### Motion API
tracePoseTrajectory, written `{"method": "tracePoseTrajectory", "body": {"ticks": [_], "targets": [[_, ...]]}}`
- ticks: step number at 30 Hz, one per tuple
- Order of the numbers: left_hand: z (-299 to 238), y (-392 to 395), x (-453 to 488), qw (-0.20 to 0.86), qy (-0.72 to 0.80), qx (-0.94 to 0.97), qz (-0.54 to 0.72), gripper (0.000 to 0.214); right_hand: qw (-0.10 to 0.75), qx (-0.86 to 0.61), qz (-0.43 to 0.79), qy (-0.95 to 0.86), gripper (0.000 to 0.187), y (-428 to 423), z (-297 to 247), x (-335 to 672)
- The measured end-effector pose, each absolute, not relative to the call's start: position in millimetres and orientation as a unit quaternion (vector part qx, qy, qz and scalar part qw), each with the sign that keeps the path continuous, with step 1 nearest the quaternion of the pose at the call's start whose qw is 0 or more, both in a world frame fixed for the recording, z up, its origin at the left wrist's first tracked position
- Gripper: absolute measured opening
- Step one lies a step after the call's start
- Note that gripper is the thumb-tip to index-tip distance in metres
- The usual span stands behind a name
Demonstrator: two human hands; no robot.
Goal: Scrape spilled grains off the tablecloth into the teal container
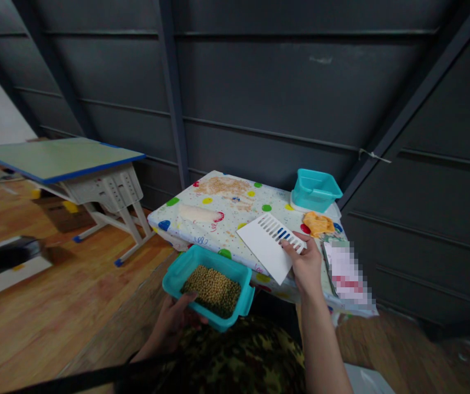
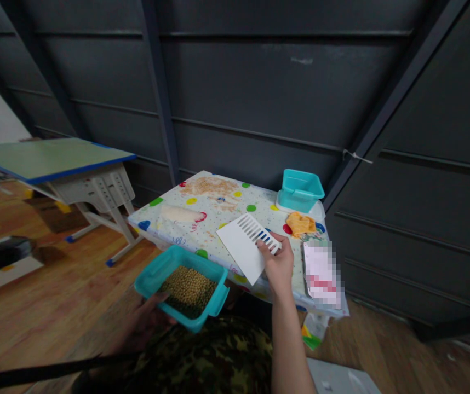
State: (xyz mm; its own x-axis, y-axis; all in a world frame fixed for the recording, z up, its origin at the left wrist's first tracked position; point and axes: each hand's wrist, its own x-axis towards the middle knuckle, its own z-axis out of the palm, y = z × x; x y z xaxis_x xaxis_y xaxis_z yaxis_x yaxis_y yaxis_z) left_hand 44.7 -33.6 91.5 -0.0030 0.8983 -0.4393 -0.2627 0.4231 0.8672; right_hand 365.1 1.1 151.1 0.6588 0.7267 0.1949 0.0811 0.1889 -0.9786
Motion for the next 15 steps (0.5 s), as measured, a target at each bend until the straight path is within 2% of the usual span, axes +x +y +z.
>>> {"method": "tracePoseTrajectory", "body": {"ticks": [15], "targets": [[87,-30,39,0.636,0.544,0.288,0.465,0.037,0.649,-0.557,0.308,-0.417,0.063,7,167,341]]}}
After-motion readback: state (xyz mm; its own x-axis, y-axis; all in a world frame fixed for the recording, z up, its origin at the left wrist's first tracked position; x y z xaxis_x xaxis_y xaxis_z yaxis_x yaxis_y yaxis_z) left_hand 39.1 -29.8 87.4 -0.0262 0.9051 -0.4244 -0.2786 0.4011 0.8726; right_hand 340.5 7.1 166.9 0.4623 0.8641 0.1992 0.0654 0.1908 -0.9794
